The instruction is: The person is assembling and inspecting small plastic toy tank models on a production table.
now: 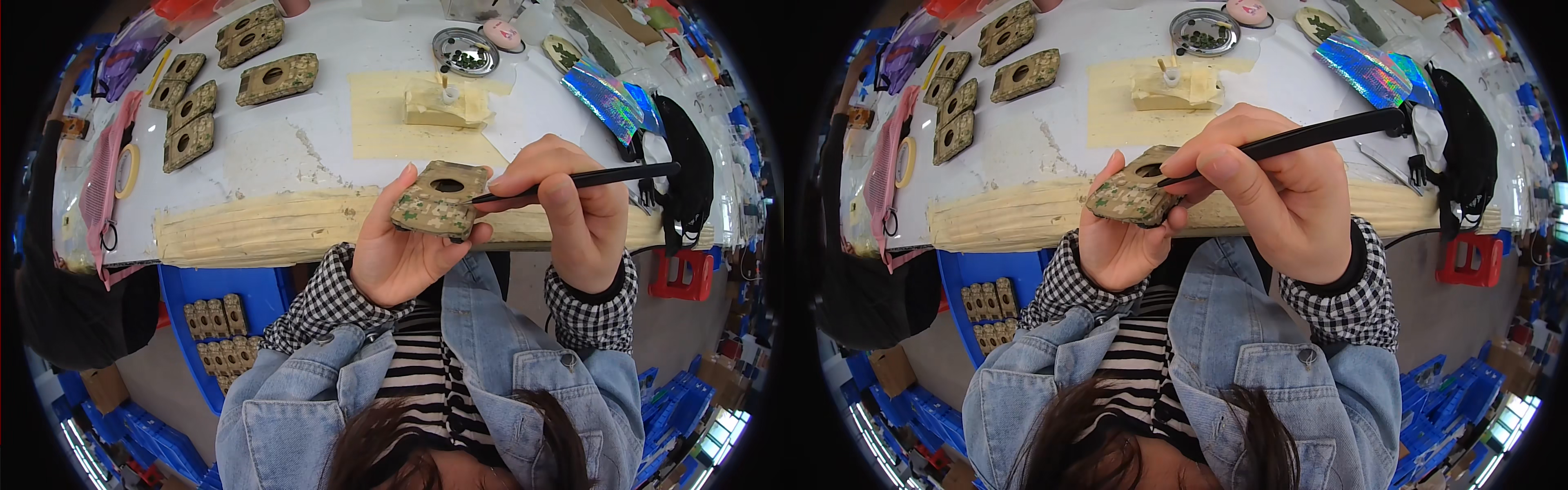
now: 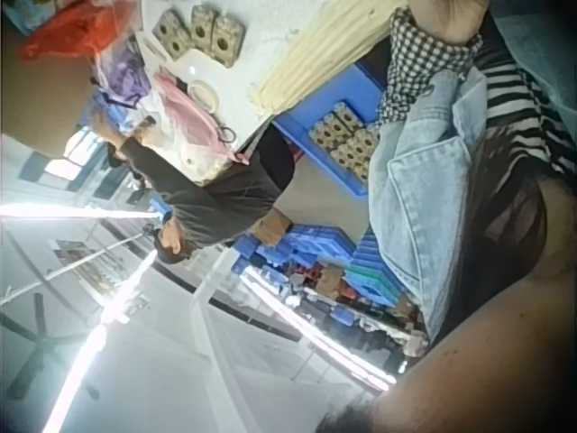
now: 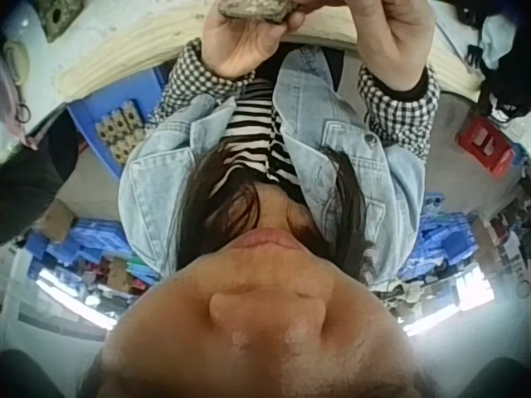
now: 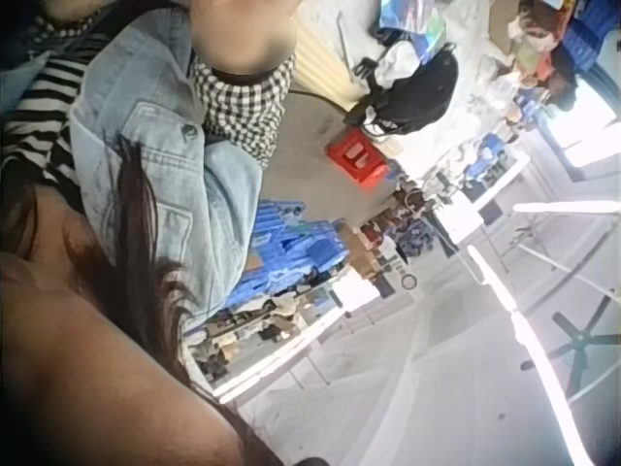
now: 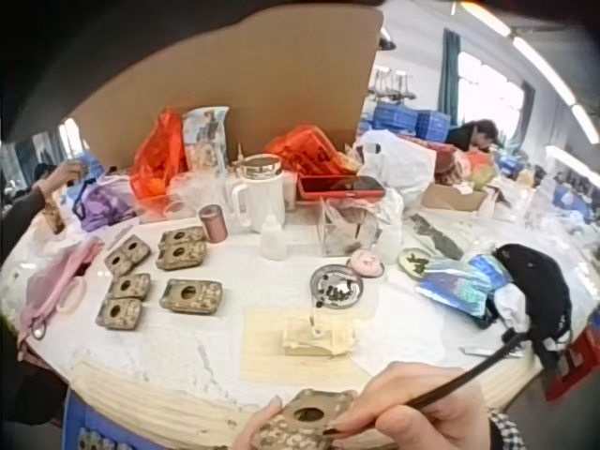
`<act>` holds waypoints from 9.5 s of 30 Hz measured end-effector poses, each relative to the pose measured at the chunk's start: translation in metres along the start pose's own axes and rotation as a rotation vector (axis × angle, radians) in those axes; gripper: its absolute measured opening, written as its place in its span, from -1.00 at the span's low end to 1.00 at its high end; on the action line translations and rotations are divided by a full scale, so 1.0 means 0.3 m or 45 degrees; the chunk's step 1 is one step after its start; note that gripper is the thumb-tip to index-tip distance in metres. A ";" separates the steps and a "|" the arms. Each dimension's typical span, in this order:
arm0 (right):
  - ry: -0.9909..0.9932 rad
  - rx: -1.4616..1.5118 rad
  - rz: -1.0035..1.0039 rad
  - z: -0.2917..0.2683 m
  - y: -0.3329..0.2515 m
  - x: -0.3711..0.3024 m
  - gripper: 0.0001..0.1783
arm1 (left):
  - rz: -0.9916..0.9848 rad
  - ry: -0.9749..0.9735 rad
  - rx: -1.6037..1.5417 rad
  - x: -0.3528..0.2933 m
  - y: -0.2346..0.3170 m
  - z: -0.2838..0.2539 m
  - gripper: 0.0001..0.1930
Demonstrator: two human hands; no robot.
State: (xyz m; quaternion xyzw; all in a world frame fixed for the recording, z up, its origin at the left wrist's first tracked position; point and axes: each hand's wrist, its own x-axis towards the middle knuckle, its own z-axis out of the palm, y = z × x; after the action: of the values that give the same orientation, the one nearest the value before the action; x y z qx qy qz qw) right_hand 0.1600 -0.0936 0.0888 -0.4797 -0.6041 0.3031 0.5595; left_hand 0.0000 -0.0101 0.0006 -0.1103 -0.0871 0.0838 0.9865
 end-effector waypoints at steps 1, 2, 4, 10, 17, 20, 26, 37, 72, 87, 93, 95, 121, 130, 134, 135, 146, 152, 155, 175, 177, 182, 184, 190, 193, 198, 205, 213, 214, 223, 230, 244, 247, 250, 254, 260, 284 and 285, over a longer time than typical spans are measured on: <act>0.000 -0.002 0.002 0.000 0.000 0.000 -0.72 | -0.003 0.001 0.003 0.000 0.001 -0.001 -0.38; 0.001 -0.005 0.005 0.000 0.000 0.000 -0.72 | -0.003 0.004 0.001 0.000 0.000 -0.001 -0.38; 0.003 -0.007 0.014 0.000 -0.001 0.000 -0.72 | -0.004 0.010 -0.002 0.001 -0.001 0.001 -0.38; -0.006 -0.036 0.006 0.000 -0.003 0.003 -0.72 | -0.009 -0.009 -0.004 0.000 0.001 0.000 -0.37; -0.011 -0.062 0.003 0.000 -0.004 0.002 -0.73 | -0.031 -0.037 -0.020 0.001 0.003 -0.002 -0.37; -0.010 -0.063 0.002 0.002 -0.004 0.003 -0.73 | -0.030 -0.041 -0.023 -0.001 0.004 -0.004 -0.37; -0.016 -0.076 0.002 0.001 -0.006 0.005 -0.73 | -0.034 -0.039 -0.015 0.000 0.005 -0.004 -0.37; 0.048 0.048 -0.042 0.001 0.010 -0.003 -0.67 | -0.009 0.004 -0.008 -0.001 0.004 -0.005 -0.38; 0.372 -0.073 -0.342 0.113 0.072 -0.131 -0.48 | 0.432 0.168 1.330 -0.024 0.044 0.130 -0.23; 0.603 -0.201 -0.145 0.059 0.023 -0.174 -0.78 | 0.381 0.068 0.395 -0.040 0.035 0.156 -0.43; 0.566 -0.357 -0.010 0.032 0.011 -0.183 -0.86 | 0.326 -0.030 0.250 -0.030 0.052 0.140 -0.32; 0.565 -0.351 0.024 0.036 0.007 -0.167 -0.88 | 0.322 -0.021 0.248 -0.029 0.055 0.142 -0.32; 0.342 -1.322 -0.180 0.036 0.143 0.224 -0.84 | 0.488 0.174 0.525 -0.017 0.168 0.105 -0.45; 0.356 -1.307 -0.234 0.040 0.148 0.227 -0.84 | 0.499 0.070 0.446 -0.025 0.165 0.075 -0.29; 0.488 -1.153 -0.313 0.044 0.093 0.216 -0.84 | 0.493 0.077 0.442 -0.024 0.163 0.078 -0.31; 0.523 -1.024 -0.310 0.056 0.083 0.213 -0.84 | 0.483 0.077 0.441 -0.026 0.166 0.077 -0.35; 0.283 0.266 0.096 0.146 0.109 0.198 -0.85 | 0.482 0.112 0.405 -0.019 0.152 0.083 -0.23; 0.260 0.222 0.073 0.147 0.114 0.199 -0.86 | 0.431 0.000 0.440 -0.021 0.161 0.062 -0.36; 0.252 0.194 0.074 0.148 0.114 0.200 -0.86 | 0.430 -0.003 0.452 -0.021 0.161 0.064 -0.36; 0.291 0.232 0.115 0.153 0.110 0.203 -0.85 | 0.435 -0.022 0.451 -0.019 0.161 0.065 -0.36; 0.352 0.329 0.161 0.150 0.105 0.203 -0.83 | 0.440 0.068 0.412 -0.020 0.156 0.080 -0.26; 0.404 0.202 0.075 0.098 0.091 0.192 -0.76 | 0.428 0.081 0.459 -0.022 0.159 0.080 -0.23; 0.502 -0.038 0.013 0.077 0.087 0.186 -0.83 | 0.395 0.006 0.438 -0.027 0.167 0.070 -0.34; 0.546 -0.971 -0.319 0.036 0.135 0.218 -0.92 | 0.418 0.005 0.429 -0.027 0.169 0.081 -0.36; 0.508 -1.143 -0.309 0.043 0.142 0.230 -0.88 | 0.417 -0.002 0.390 -0.029 0.171 0.085 -0.37; 0.404 -1.260 -0.279 0.053 0.157 0.234 -0.88 | 0.438 -0.061 0.398 -0.029 0.173 0.088 -0.37; 0.331 -1.267 -0.269 0.054 0.150 0.229 -0.84 | 0.522 -0.057 0.498 -0.028 0.164 0.099 -0.36; 0.382 -1.233 -0.356 0.045 0.141 0.229 -0.83 | 0.533 -0.084 0.631 -0.031 0.171 0.087 -0.27; 0.389 -1.226 -0.352 0.044 0.139 0.228 -0.83 | 0.533 -0.070 0.638 -0.032 0.171 0.088 -0.26; 0.473 -0.906 -0.335 0.057 0.031 0.166 -0.66 | 0.566 -0.066 0.811 -0.042 0.179 0.085 -0.21; 0.513 -0.126 -0.152 0.125 0.039 0.023 -0.14 | 0.604 -0.039 0.837 -0.037 0.170 0.085 -0.23; 0.411 0.575 0.358 0.194 0.062 -0.006 -0.37 | 0.736 0.160 0.946 -0.042 0.142 0.097 -0.26; 0.405 0.600 0.317 0.198 0.074 -0.019 -0.38 | 0.725 0.100 0.942 -0.063 0.150 0.086 -0.24; 0.360 0.650 0.251 0.175 0.092 -0.045 -0.37 | 0.736 0.082 0.965 -0.155 0.170 0.102 -0.13; 0.254 0.697 0.017 0.143 0.091 -0.075 -0.39 | 1.170 0.181 1.567 -0.474 0.305 0.200 0.01; 0.057 0.744 0.041 0.167 0.131 -0.062 -0.41 | 1.283 0.626 1.917 -1.129 0.360 0.250 -0.15; -0.129 0.690 0.080 0.187 0.127 -0.075 -0.35 | 0.996 2.881 2.610 -1.108 0.169 -0.377 -0.42; -0.132 0.689 0.094 0.186 0.128 -0.078 -0.34 | 0.891 2.933 2.680 -1.109 0.165 -0.378 -0.43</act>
State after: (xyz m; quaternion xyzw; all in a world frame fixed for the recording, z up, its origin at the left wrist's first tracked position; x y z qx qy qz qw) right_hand 0.1132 -0.0920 0.0345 -0.3184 -0.5112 0.4977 0.6241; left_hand -0.3087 -0.0470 -0.1707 -0.5728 -0.7920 -0.1914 -0.0891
